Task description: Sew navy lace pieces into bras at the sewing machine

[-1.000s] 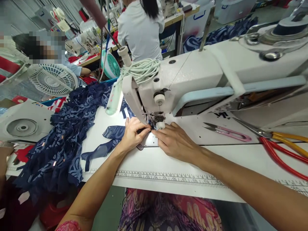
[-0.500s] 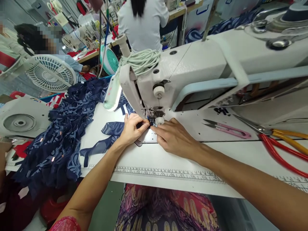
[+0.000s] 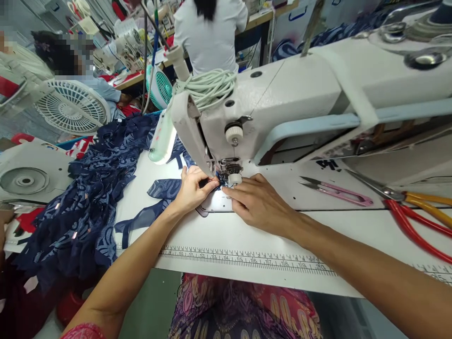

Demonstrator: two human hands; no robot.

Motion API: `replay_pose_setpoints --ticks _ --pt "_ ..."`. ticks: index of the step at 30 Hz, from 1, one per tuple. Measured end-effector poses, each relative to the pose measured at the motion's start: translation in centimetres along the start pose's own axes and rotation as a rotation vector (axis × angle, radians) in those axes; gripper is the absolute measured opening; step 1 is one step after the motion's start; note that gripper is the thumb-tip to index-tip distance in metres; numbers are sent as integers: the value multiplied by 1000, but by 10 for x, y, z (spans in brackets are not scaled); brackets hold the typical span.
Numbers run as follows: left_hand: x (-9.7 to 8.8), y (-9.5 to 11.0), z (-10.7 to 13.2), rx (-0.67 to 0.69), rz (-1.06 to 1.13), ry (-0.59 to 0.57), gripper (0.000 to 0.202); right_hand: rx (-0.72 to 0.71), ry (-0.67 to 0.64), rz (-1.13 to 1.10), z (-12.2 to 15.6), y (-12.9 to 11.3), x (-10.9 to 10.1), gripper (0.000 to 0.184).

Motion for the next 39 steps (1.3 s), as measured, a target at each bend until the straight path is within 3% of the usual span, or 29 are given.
replay_pose_setpoints --ticks 5,14,19,28,35,39 --pt "1 -1 1 -5 20 4 11 -7 63 78 3 5 -4 31" --pt "0 -2 3 44 22 -20 9 -22 -127 135 1 6 4 33" --pt "0 -3 1 24 35 -77 9 -10 -131 75 0 7 0 33" --pt "-2 -2 0 23 46 -77 11 -38 -151 45 0 9 -1 36" --pt "-1 -3 3 71 26 -35 12 -39 -133 14 1 9 -2 36" --pt "-2 -2 6 191 -33 40 13 -49 -99 19 0 8 -4 36"
Point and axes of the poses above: each hand's wrist, its own z-axis away from the middle knuckle, its own x-axis out of the palm, y = z × x, the point moved 4 cm from there along -z, towards the middle knuckle, and after that the axes turned 15 degrees about -x, right-handed, at the moved point
